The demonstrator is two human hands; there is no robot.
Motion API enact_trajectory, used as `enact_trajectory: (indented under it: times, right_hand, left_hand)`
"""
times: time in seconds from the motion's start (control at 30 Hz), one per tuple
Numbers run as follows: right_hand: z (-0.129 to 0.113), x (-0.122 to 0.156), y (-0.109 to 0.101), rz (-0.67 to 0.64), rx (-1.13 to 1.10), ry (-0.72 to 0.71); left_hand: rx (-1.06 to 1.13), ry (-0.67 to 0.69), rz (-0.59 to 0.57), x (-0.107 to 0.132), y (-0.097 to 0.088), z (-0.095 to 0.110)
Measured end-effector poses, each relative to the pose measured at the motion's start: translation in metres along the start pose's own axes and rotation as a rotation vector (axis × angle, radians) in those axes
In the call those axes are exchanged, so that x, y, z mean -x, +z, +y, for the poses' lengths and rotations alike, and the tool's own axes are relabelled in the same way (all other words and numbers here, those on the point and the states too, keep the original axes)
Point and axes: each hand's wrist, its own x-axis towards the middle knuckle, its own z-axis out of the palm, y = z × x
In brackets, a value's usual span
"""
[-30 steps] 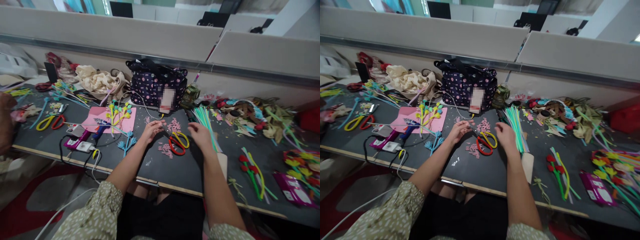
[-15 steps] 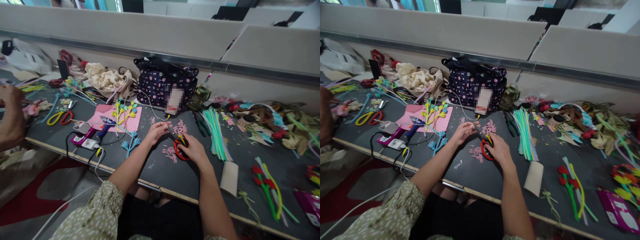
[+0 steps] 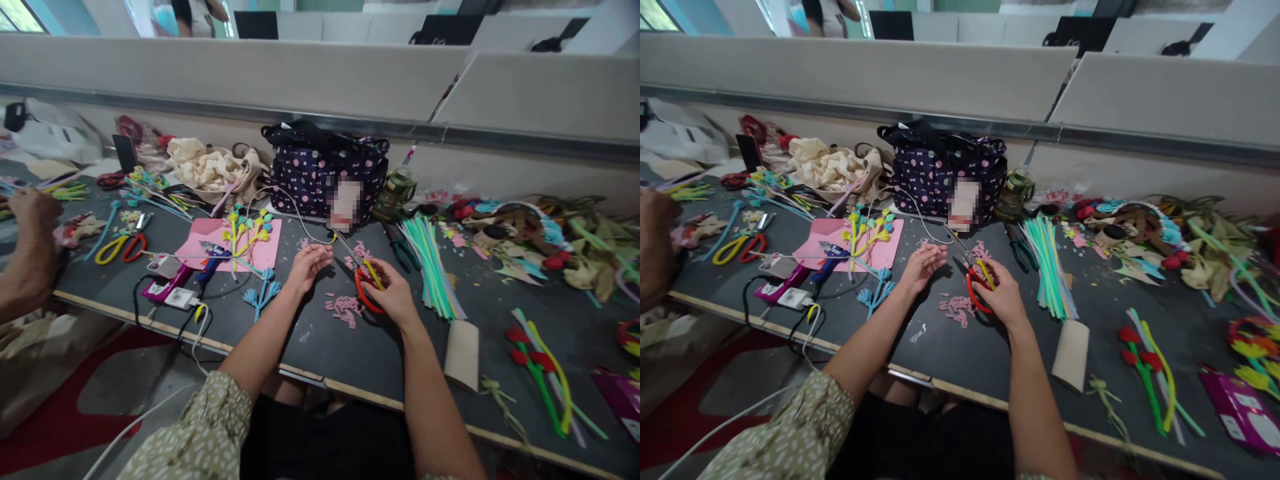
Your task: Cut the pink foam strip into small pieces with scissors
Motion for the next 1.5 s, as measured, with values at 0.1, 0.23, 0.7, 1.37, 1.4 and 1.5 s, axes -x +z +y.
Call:
enact_trajectory:
  times: [0.1, 0.23, 0.7, 1.37, 1.4, 1.5]
  right_hand:
    - [0.003, -0.001, -0.001, -0.021, 0.085, -0.006]
    - [0.006, -0.001, -0.003, -0.036, 0.208, -0.065]
    - [0.007, 0.003, 0.002, -0.047, 0.576, -0.165]
    - [0.006, 0.005, 0.004, -0.024, 0.630, -0.176]
    - [0.006, 0.005, 0.004, -0.023, 0.615, -0.178]
    - [0.007, 0.005, 0.004, -0.005, 0.536, -0.187]
  left_hand:
    - [-0.002, 0.013, 0.021, -0.001, -0.001, -0.001]
    - [0.016, 0.060, 0.024, -0.001, -0.002, 0.000]
    - [-0.123, 0.208, 0.065, 0.003, -0.001, 0.004]
    - [-0.638, 0.435, -0.001, 0.013, 0.001, 0.000]
    - [-0.620, 0.439, 0.031, 0.010, -0.002, 0.000]
    - [-0.595, 0.443, 0.119, 0.000, -0.010, -0.001]
